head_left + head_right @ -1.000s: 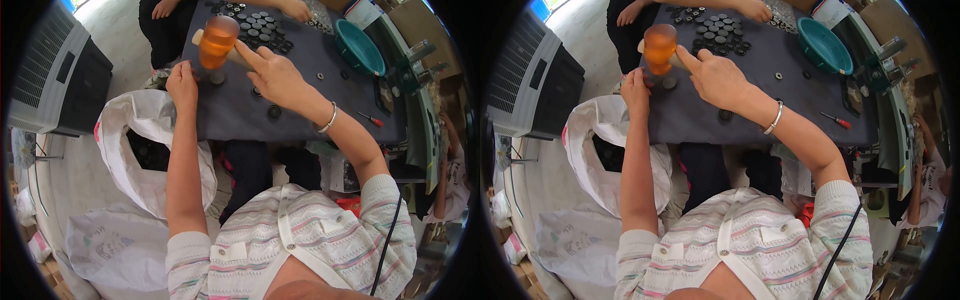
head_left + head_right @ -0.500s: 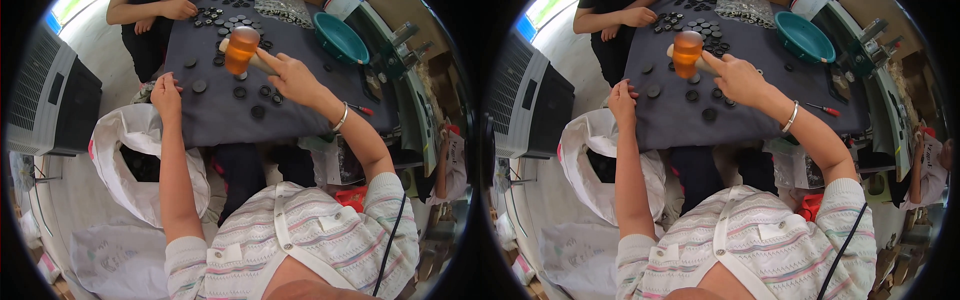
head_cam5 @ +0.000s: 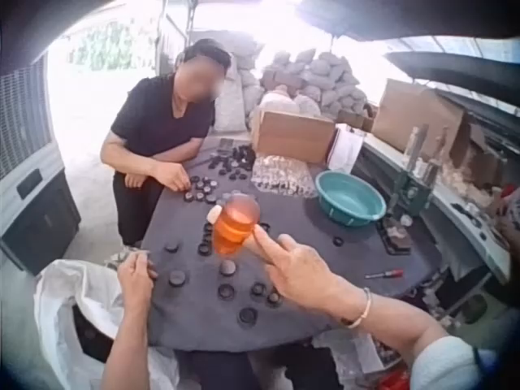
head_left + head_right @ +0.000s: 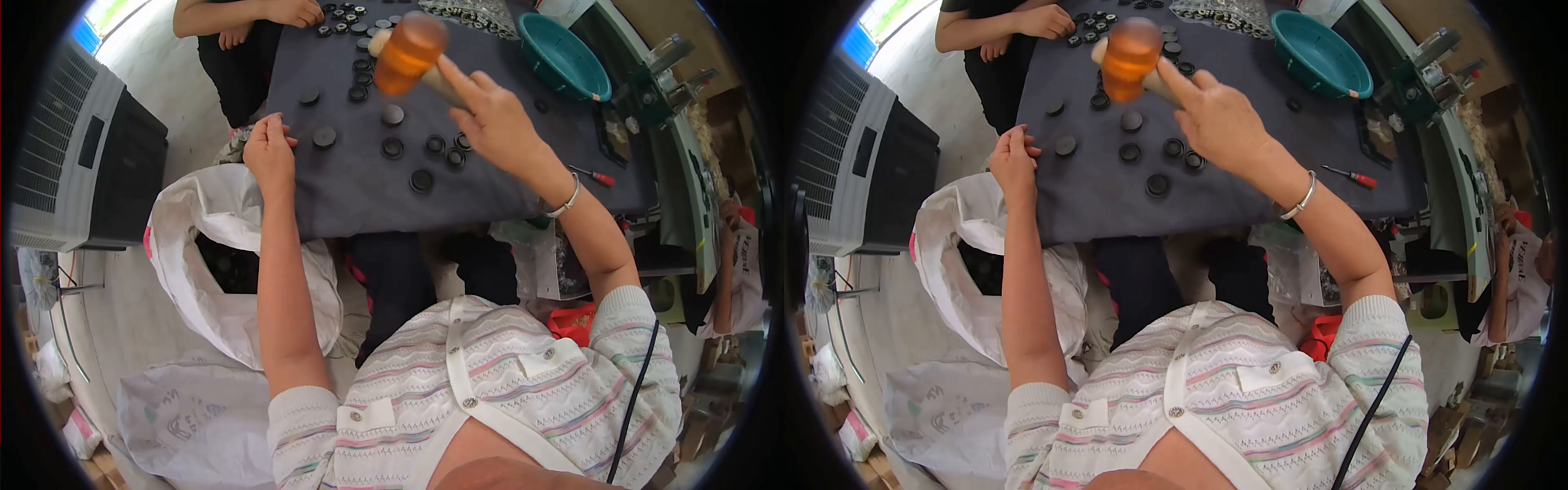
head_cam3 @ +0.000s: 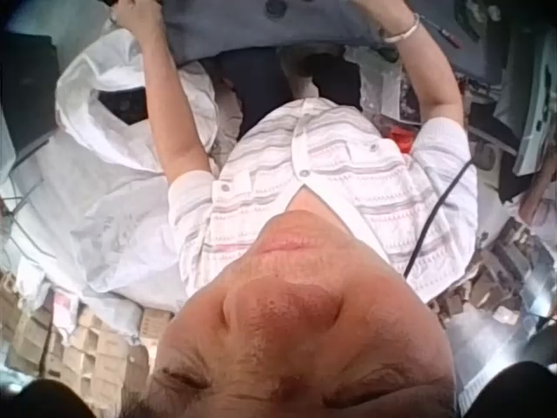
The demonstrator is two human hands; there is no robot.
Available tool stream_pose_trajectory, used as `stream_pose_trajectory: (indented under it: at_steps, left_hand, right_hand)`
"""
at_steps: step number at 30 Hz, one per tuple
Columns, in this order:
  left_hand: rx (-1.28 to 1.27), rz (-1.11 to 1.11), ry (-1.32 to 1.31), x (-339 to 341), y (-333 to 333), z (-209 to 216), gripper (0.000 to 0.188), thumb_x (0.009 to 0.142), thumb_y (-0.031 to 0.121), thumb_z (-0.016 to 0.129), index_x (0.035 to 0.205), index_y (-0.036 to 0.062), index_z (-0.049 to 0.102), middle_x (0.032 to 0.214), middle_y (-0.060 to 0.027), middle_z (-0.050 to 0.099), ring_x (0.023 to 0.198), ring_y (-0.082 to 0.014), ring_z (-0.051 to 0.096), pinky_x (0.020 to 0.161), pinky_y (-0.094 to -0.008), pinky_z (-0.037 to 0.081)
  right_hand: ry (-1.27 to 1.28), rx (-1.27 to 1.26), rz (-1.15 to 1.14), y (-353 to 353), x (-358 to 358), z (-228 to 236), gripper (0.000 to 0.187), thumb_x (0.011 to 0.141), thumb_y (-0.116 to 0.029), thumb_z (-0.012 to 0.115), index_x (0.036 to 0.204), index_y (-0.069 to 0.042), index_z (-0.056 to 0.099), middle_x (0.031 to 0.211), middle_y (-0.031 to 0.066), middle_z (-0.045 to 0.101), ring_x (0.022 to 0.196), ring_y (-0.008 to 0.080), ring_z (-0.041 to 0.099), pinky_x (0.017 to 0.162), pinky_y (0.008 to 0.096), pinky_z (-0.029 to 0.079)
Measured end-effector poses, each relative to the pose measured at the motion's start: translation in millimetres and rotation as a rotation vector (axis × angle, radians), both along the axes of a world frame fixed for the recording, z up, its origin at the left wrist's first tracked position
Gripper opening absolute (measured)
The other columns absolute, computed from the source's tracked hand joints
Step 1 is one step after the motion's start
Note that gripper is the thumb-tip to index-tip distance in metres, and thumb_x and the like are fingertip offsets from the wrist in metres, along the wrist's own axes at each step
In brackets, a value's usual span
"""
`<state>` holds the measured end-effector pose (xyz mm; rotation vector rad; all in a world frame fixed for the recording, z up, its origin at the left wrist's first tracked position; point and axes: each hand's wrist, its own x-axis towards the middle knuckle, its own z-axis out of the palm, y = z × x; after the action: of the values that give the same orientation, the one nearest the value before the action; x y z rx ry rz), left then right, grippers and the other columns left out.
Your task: The person assembles circular rubber and metal components by fitting washers into rubber rings by hand, tapping them with a mallet, and organizing the parts across the table.
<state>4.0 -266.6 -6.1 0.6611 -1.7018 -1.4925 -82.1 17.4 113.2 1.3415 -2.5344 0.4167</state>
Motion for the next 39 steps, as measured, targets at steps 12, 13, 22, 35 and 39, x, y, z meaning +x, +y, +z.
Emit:
stream_pose_trajectory:
  at_steps: [12, 13, 22, 35, 39]
  left_hand:
    - [-0.002, 0.005, -0.009, 0, 0, 0, 0.024, 0.093, 0.02, 0.053, 0.095, 0.0007, 0.067, 0.074, -0.0031, 0.062, 0.055, -0.0081, 0.056, 0.053, -0.0227, 0.043]
    - [-0.007, 0.003, -0.009, 2, 0, 0, 0.024, 0.093, 0.02, 0.053, 0.095, 0.0007, 0.067, 0.074, -0.0031, 0.062, 0.055, -0.0081, 0.056, 0.053, -0.0227, 0.043]
    - [0.008, -0.049, 0.023, 3, 1, -1, 0.021, 0.088, 0.017, 0.06, 0.098, 0.0005, 0.067, 0.073, -0.0017, 0.062, 0.058, -0.0077, 0.056, 0.057, -0.0216, 0.045]
    - [-0.992, -0.303, -0.439, 5, 15, 19, 0.048, 0.069, 0.02, 0.075, 0.114, 0.0077, 0.064, 0.096, -0.008, 0.062, 0.089, -0.0236, 0.062, 0.077, -0.0358, 0.049]
    - [-0.478, -0.407, -0.326, -1, -3, 18, 0.042, 0.076, 0.012, 0.071, 0.116, 0.0033, 0.062, 0.094, -0.0072, 0.065, 0.085, -0.0205, 0.064, 0.07, -0.0322, 0.05]
  right_hand:
    - [-0.109, 0.085, -0.027, -7, -10, -10, 0.064, 0.083, -0.01, 0.059, 0.141, -0.009, 0.032, 0.095, 0.0203, 0.058, 0.083, 0.039, 0.061, 0.075, 0.0445, 0.05]
    - [-0.027, 0.027, -0.011, -7, -9, -10, 0.064, 0.083, -0.01, 0.059, 0.141, -0.01, 0.032, 0.095, 0.0202, 0.058, 0.082, 0.0394, 0.061, 0.074, 0.0444, 0.05]
    - [-0.581, -0.377, -0.133, 40, -24, -17, 0.062, 0.08, -0.005, 0.061, 0.138, -0.002, 0.04, 0.084, 0.0128, 0.057, 0.07, 0.0229, 0.059, 0.062, 0.032, 0.048]
    - [-0.85, -1.071, -0.45, 184, -20, -72, 0.053, 0.081, -0.001, 0.062, 0.131, 0.001, 0.046, 0.079, 0.0017, 0.056, 0.062, 0.0098, 0.057, 0.05, 0.0247, 0.049]
    - [-0.924, -1.178, -0.391, 195, -22, -84, 0.052, 0.081, -0.001, 0.062, 0.131, 0.001, 0.046, 0.081, 0.004, 0.058, 0.062, 0.0105, 0.057, 0.05, 0.0246, 0.049]
